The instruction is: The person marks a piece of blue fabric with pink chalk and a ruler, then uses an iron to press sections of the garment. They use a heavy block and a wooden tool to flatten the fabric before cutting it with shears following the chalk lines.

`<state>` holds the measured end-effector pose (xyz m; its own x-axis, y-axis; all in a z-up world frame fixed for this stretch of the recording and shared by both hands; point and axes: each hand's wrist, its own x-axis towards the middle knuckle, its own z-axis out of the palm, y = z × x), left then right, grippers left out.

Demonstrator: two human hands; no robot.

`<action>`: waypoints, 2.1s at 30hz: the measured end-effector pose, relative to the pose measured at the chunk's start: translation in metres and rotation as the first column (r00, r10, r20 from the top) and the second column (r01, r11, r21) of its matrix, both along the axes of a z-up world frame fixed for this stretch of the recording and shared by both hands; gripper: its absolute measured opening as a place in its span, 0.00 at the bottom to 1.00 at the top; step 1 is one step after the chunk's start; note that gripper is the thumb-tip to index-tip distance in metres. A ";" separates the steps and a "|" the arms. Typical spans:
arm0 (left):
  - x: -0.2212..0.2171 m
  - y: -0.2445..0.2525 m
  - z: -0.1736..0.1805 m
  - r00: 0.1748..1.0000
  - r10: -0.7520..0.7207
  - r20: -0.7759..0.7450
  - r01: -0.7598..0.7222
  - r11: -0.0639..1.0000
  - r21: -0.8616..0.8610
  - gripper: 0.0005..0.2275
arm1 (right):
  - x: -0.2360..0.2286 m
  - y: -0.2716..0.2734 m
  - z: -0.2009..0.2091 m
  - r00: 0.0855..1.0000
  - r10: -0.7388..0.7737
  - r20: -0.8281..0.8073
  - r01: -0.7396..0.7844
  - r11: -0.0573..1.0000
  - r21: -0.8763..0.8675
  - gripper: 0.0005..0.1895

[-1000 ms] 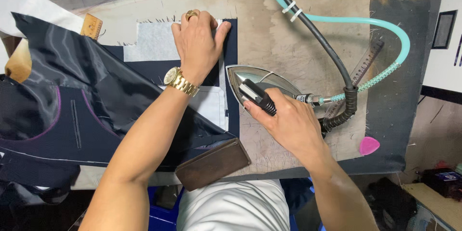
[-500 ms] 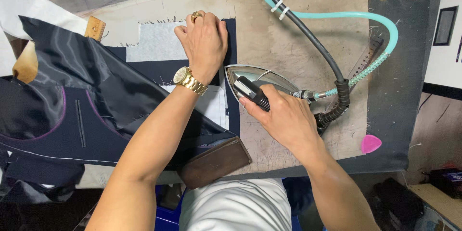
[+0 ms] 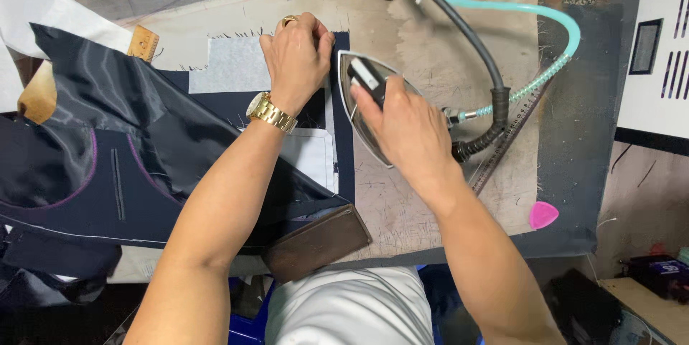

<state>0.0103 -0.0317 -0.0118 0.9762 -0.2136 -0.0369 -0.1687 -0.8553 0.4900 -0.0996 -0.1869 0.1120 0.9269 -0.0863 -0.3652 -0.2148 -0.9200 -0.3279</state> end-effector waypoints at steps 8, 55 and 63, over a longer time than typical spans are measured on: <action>-0.009 0.025 0.009 0.979 -0.123 0.164 0.156 0.965 -0.209 0.03 | 0.062 -0.003 -0.008 0.996 -0.081 0.026 0.081 0.997 0.020 0.32; 0.005 0.034 -0.001 0.968 -0.161 0.190 0.176 0.982 -0.066 0.07 | 0.008 0.038 -0.002 0.984 -0.166 0.059 0.168 0.985 -0.040 0.25; -0.114 0.075 0.069 0.929 -0.135 0.345 0.236 0.933 -0.270 0.08 | 0.067 -0.002 -0.006 0.999 -0.009 0.050 0.014 0.995 -0.097 0.29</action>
